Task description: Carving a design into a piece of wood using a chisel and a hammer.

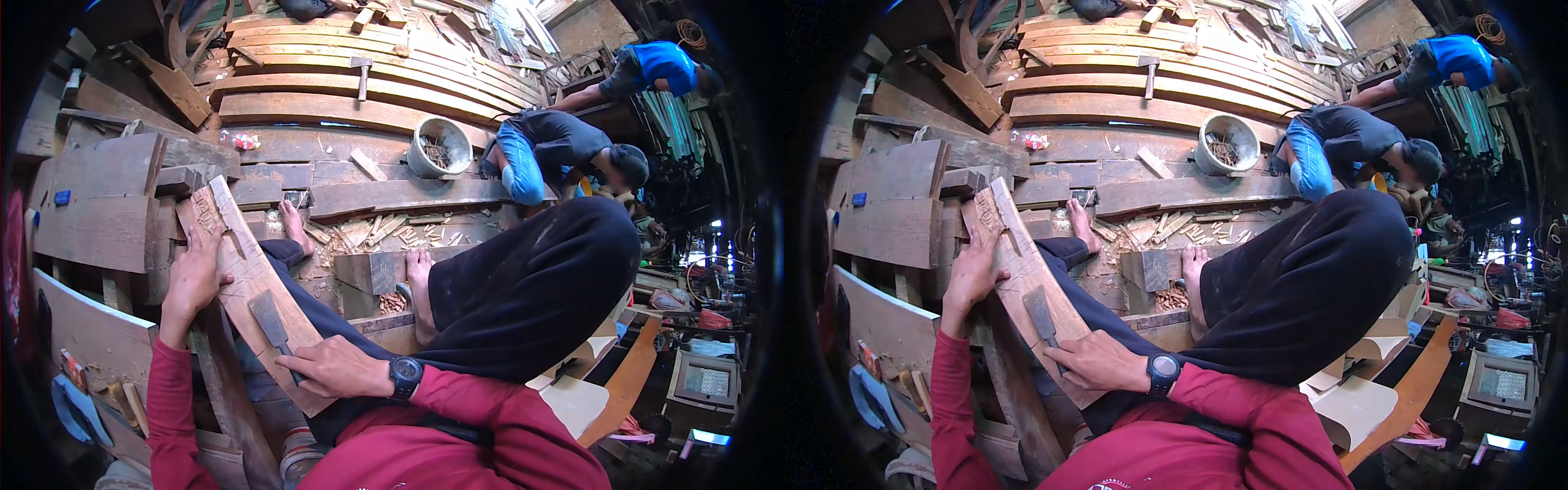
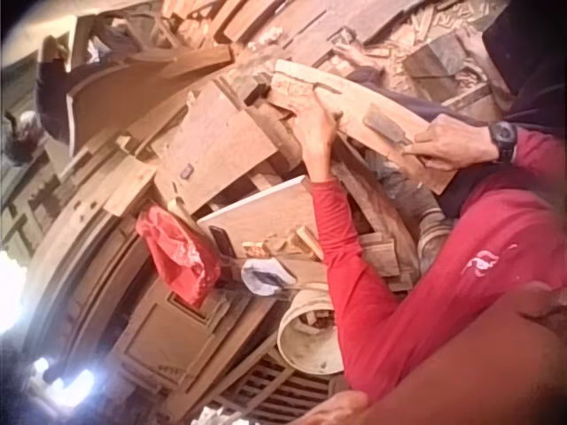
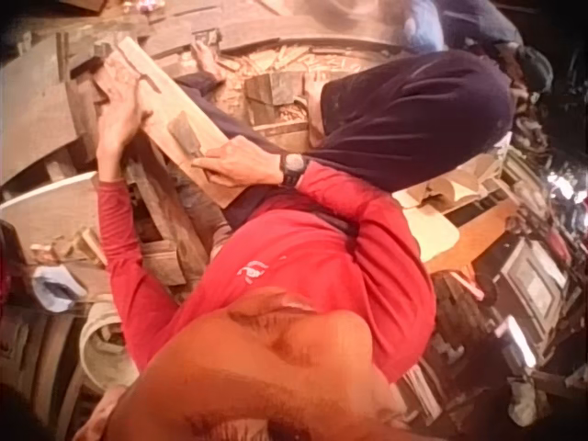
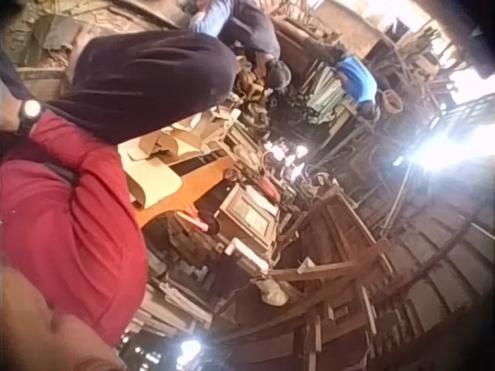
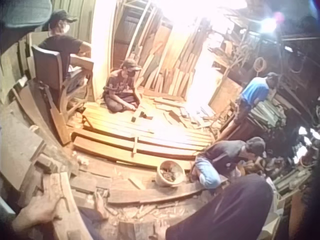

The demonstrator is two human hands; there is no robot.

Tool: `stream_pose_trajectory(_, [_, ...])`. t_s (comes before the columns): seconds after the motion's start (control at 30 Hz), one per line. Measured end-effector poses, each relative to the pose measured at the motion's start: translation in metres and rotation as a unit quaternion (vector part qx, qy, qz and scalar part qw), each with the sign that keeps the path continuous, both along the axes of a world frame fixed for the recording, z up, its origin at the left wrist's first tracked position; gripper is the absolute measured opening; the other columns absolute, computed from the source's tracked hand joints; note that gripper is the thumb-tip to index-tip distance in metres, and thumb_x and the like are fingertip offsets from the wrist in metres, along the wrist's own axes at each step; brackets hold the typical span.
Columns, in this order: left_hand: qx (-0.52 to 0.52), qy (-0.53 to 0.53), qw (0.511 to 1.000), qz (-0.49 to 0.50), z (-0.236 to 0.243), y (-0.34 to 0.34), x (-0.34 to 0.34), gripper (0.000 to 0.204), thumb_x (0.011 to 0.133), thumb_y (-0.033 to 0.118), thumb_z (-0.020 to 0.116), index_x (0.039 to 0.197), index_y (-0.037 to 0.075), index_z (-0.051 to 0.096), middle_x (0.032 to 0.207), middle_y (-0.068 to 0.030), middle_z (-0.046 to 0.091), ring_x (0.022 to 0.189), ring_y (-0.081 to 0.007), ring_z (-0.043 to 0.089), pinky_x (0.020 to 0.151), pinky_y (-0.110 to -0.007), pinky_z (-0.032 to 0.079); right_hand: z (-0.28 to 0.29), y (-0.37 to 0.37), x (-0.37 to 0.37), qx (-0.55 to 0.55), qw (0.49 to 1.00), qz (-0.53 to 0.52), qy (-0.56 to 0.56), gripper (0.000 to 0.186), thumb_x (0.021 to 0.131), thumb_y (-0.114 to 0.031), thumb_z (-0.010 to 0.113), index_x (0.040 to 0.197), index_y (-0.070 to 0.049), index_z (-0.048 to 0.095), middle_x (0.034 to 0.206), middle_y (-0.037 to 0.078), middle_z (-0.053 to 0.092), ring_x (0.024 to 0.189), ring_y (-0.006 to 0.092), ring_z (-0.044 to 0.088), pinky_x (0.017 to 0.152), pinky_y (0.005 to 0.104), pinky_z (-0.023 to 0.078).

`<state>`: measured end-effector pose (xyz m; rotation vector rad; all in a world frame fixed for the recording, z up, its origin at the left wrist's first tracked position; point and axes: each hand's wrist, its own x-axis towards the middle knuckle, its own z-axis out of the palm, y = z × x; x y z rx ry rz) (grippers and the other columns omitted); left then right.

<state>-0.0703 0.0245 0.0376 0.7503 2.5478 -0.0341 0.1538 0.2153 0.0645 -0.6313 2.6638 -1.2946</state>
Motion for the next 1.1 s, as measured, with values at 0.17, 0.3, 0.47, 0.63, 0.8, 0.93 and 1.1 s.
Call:
stream_pose_trajectory(0.17, [0.002,0.007,1.000,0.003,0.001,-0.001,-0.001,0.098,0.076,0.037,0.080,0.155,0.018,0.025,0.146,-0.0417,0.030,0.106,-0.0495,0.062,0.090,-0.049,0.053,0.007,0.001,-0.005,-0.018,1.000,-0.006,0.012,0.048,0.076,-0.015,0.068,0.122,-0.003,0.060,0.077,0.010,0.057,0.064,0.0293,0.062,0.057,0.0406,0.049])
stream_pose_trajectory(0.3, [0.006,0.004,1.000,0.008,-0.002,-0.004,-0.002,0.097,0.076,0.037,0.080,0.155,0.018,0.026,0.146,-0.0416,0.030,0.106,-0.0498,0.062,0.090,-0.049,0.053,0.002,0.002,-0.005,0.008,1.000,0.002,-0.010,0.047,0.076,-0.014,0.068,0.121,-0.003,0.061,0.077,0.010,0.058,0.065,0.0292,0.062,0.058,0.0409,0.049])
stream_pose_trajectory(0.47, [0.001,0.004,1.000,0.009,0.002,0.000,-0.001,0.097,0.076,0.035,0.080,0.154,0.017,0.026,0.147,-0.0411,0.029,0.105,-0.0500,0.062,0.090,-0.048,0.053,0.003,0.000,-0.003,-0.020,1.000,-0.013,0.008,0.047,0.076,-0.014,0.067,0.121,-0.004,0.061,0.077,0.010,0.058,0.065,0.0290,0.063,0.058,0.0409,0.049])
stream_pose_trajectory(0.63, [-0.006,-0.007,1.000,0.010,0.002,0.001,-0.002,0.097,0.075,0.035,0.081,0.154,0.016,0.027,0.146,-0.0407,0.031,0.104,-0.0500,0.063,0.090,-0.049,0.053,0.006,0.000,-0.003,-0.031,0.999,-0.020,0.014,0.048,0.076,-0.014,0.068,0.122,-0.003,0.061,0.075,0.010,0.058,0.064,0.0291,0.062,0.058,0.0408,0.049])
stream_pose_trajectory(0.8, [0.008,0.014,1.000,0.005,-0.004,-0.007,-0.001,0.097,0.075,0.035,0.081,0.154,0.016,0.027,0.145,-0.0402,0.032,0.104,-0.0495,0.063,0.090,-0.049,0.053,0.001,0.000,-0.003,-0.003,1.000,0.009,-0.008,0.048,0.075,-0.015,0.069,0.121,-0.003,0.061,0.076,0.010,0.058,0.065,0.0288,0.063,0.058,0.0403,0.049])
stream_pose_trajectory(0.93, [-0.002,0.005,1.000,0.005,0.003,0.001,0.000,0.097,0.075,0.036,0.081,0.154,0.016,0.027,0.146,-0.0401,0.032,0.105,-0.0489,0.062,0.090,-0.048,0.053,0.006,-0.001,-0.005,-0.030,0.999,-0.019,0.021,0.046,0.075,-0.015,0.069,0.119,-0.003,0.062,0.076,0.009,0.058,0.066,0.0284,0.063,0.059,0.0401,0.050])
stream_pose_trajectory(1.1, [-0.012,-0.005,1.000,0.014,0.002,-0.004,-0.001,0.097,0.075,0.035,0.080,0.154,0.017,0.026,0.146,-0.0402,0.031,0.106,-0.0484,0.063,0.089,-0.048,0.054,0.001,-0.004,-0.004,0.007,1.000,-0.012,0.000,0.044,0.075,-0.013,0.069,0.118,-0.003,0.062,0.075,0.009,0.058,0.066,0.0282,0.063,0.059,0.0398,0.050])
